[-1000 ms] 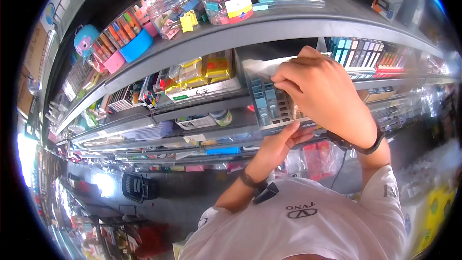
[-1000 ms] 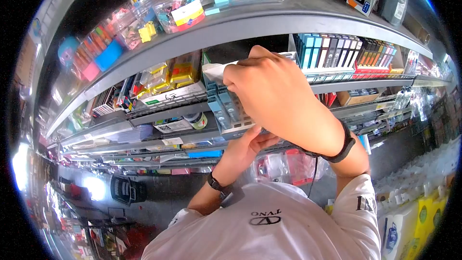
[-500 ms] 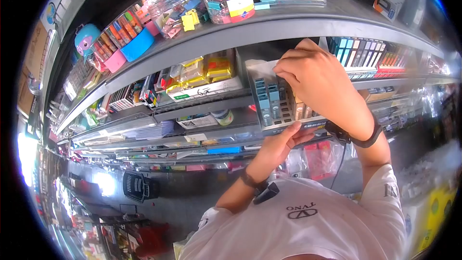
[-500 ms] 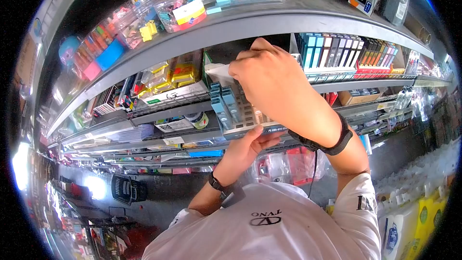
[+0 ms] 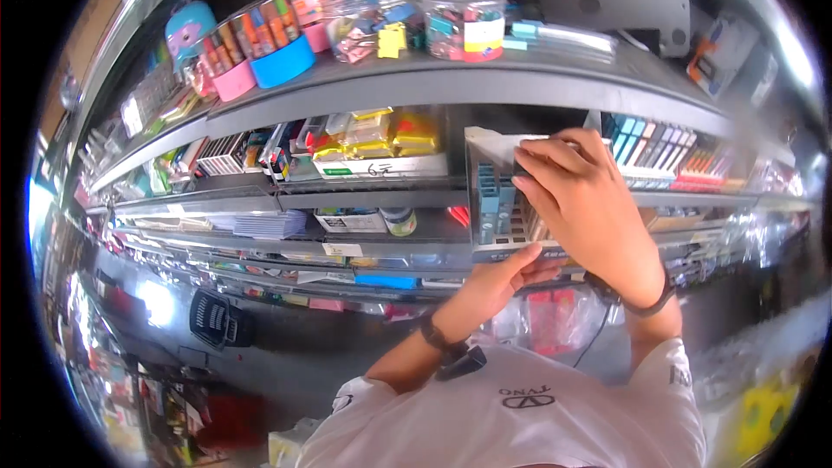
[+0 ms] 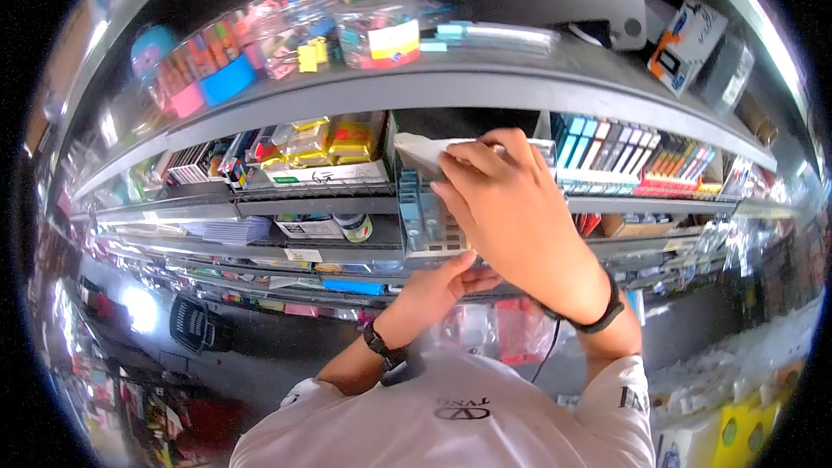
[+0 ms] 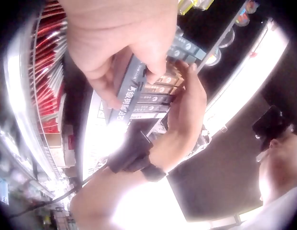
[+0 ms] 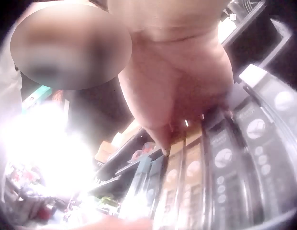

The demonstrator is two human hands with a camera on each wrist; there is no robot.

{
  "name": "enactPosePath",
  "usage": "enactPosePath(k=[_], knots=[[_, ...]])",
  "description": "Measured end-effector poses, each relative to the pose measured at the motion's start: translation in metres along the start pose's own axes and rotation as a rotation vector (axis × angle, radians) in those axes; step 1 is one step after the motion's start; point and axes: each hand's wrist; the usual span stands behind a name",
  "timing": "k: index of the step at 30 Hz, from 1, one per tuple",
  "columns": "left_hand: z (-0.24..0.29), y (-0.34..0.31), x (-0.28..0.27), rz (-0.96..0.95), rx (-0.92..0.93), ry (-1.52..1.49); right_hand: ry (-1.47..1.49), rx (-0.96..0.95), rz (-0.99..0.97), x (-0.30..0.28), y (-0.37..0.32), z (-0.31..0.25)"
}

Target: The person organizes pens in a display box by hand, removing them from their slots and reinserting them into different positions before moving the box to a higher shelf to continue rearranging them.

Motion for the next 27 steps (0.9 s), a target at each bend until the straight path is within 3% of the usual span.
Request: enactPosePath(k=[5,8,27], knots=[[-0.005,0.004,-0.007,-0.012,-0.021,-0.012,0.235,0.082,0.081,-0.006,-0.001,-0.007],[-0.003,0.003,-0.005,-0.031,-0.006,-0.001,0.286,0.100,0.009,-0.009,-0.001,-0.010],[-0.003,0.003,-0.005,-0.037,0.002,-0.011,0.264,0.134,-0.024,0.007,0.001,-0.010]])
Point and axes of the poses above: each hand's wrist, its own y-axis towards the middle knuckle, its own x-axis out of the palm, z = x × y, and after that the axes turned 5 degrees about y, right-handed
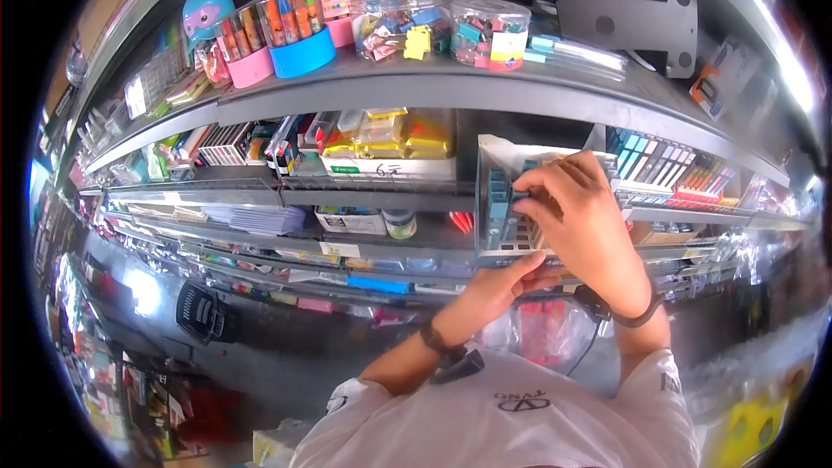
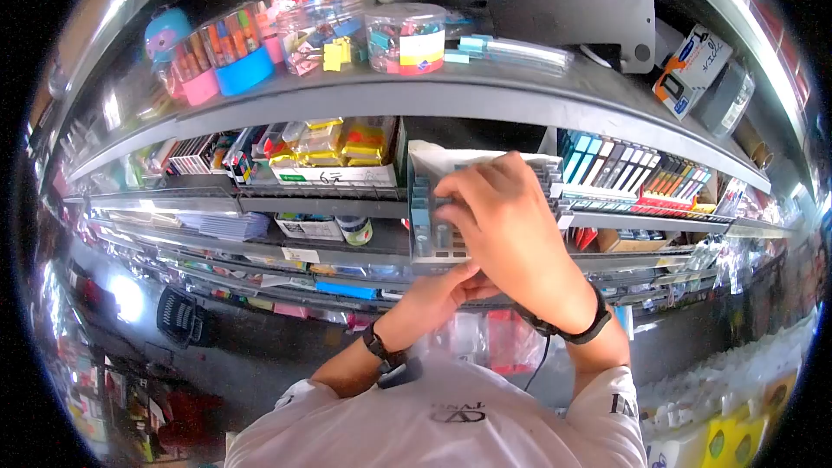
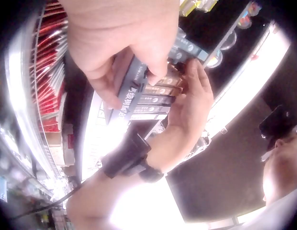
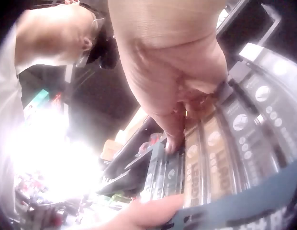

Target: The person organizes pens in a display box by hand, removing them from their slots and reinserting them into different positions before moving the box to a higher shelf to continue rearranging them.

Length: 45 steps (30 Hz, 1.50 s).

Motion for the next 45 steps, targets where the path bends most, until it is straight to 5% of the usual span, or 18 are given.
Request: enactPosePath(k=[20,45], knots=[[0.002,-0.002,0.002,0.081,-0.064,0.096,0.070,0.051,0.424,-0.041,-0.004,-0.011],[0.000,0.000,-0.002,0.072,-0.059,0.023,0.013,0.059,0.187,-0.011,-0.004,0.009]])
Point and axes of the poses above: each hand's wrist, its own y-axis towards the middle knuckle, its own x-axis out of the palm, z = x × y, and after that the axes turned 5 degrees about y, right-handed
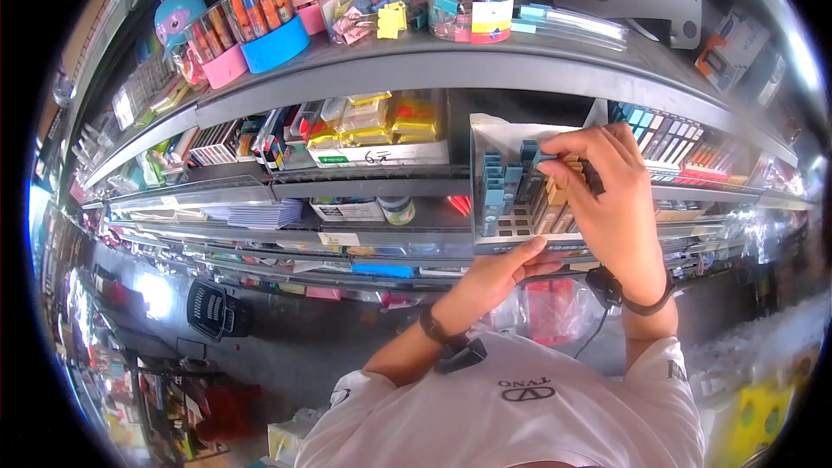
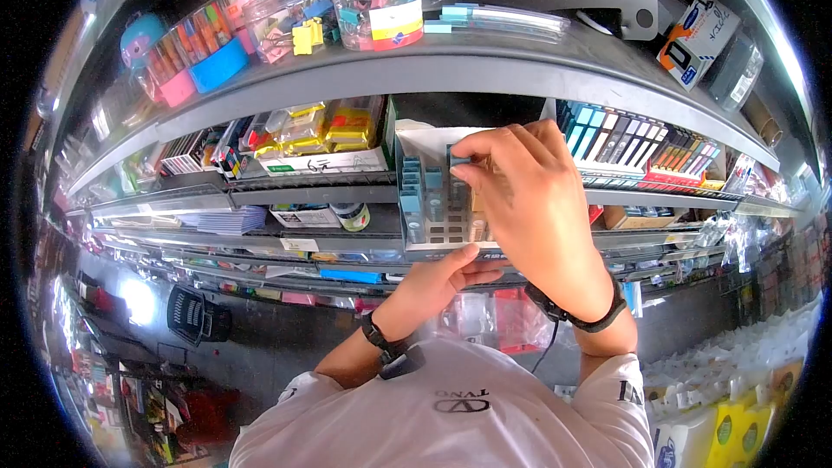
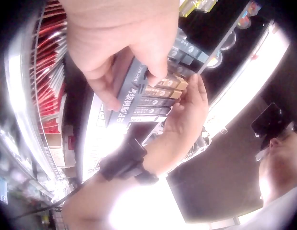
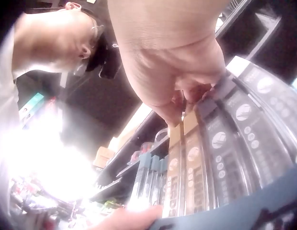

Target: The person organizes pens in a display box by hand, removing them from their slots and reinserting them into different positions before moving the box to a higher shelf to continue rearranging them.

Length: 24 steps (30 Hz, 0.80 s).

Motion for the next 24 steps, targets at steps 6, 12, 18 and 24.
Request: enactPosePath(k=[6,12,18,24], knots=[[0.0009,-0.0011,0.0022,-0.001,0.012,-0.004,0.022,0.008,-0.010,0.0022,-0.0009,-0.0026],[0.0012,-0.0006,0.0028,-0.005,0.015,-0.011,0.050,0.016,-0.018,0.0038,-0.0005,-0.0030],[-0.0029,0.0008,-0.0027,-0.026,0.021,0.001,0.073,0.036,-0.039,0.0012,-0.0006,-0.0057],[-0.0037,0.0012,-0.0029,-0.013,0.037,0.018,0.064,0.030,-0.041,0.0004,-0.0007,-0.0057]])
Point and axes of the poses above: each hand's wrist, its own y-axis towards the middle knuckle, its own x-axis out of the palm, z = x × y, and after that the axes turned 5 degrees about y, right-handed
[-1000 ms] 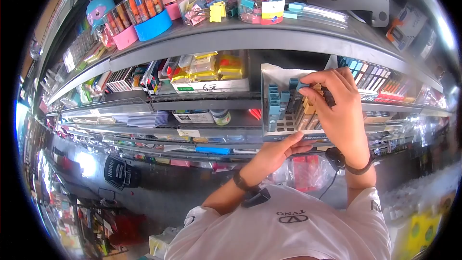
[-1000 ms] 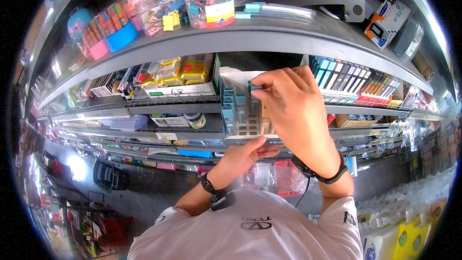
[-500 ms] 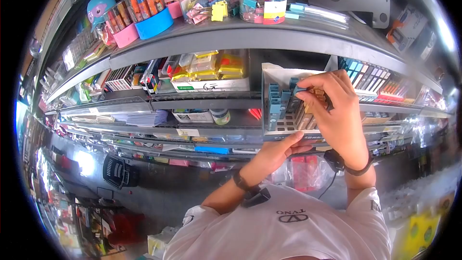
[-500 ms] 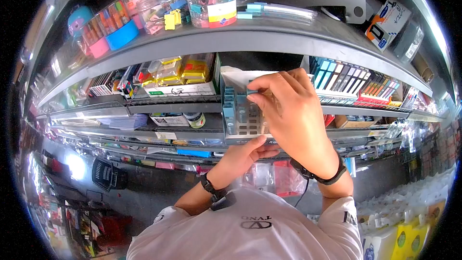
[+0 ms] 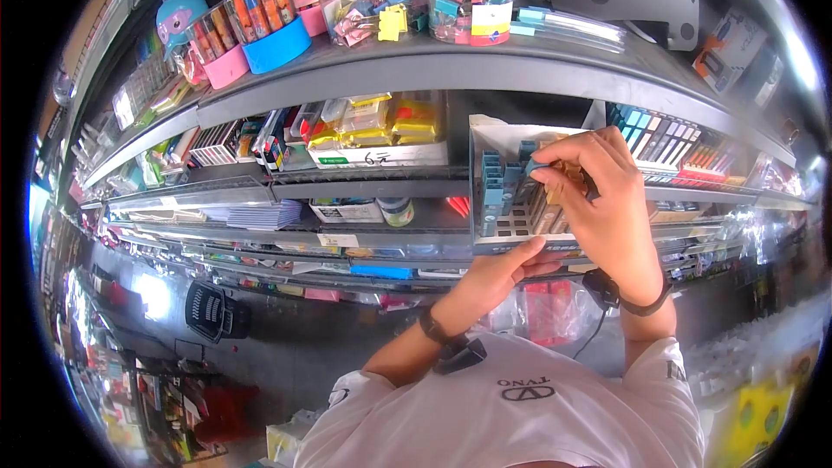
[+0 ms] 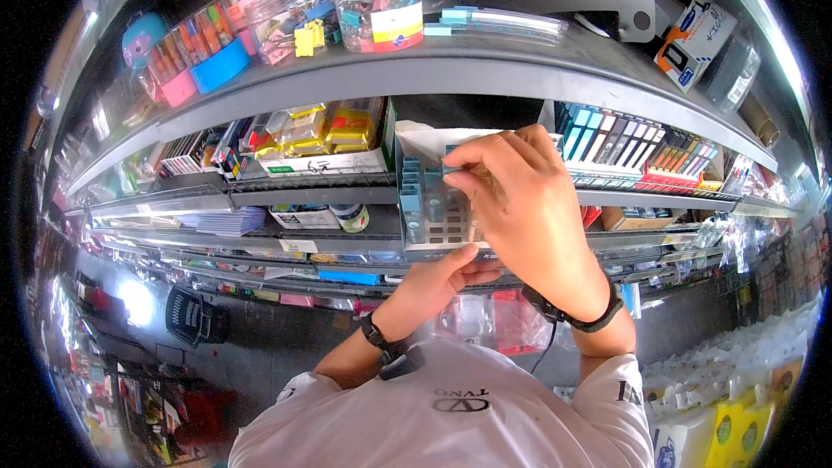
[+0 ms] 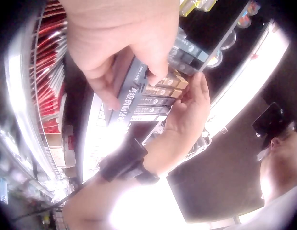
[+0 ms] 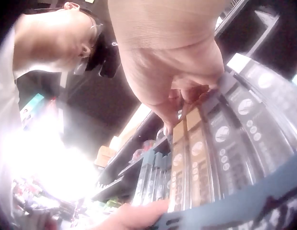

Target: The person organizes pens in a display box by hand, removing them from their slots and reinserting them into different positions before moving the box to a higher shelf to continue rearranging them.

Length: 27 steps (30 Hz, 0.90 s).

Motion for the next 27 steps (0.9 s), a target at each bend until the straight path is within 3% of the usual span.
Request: enactPosePath(k=[17,27], knots=[[0.006,-0.002,0.005,0.033,-0.023,-0.049,0.019,-0.034,-0.016,-0.003,-0.007,0.004],[0.004,0.000,0.004,-0.012,0.019,-0.010,-0.233,-0.137,0.021,-0.003,-0.008,-0.010]])
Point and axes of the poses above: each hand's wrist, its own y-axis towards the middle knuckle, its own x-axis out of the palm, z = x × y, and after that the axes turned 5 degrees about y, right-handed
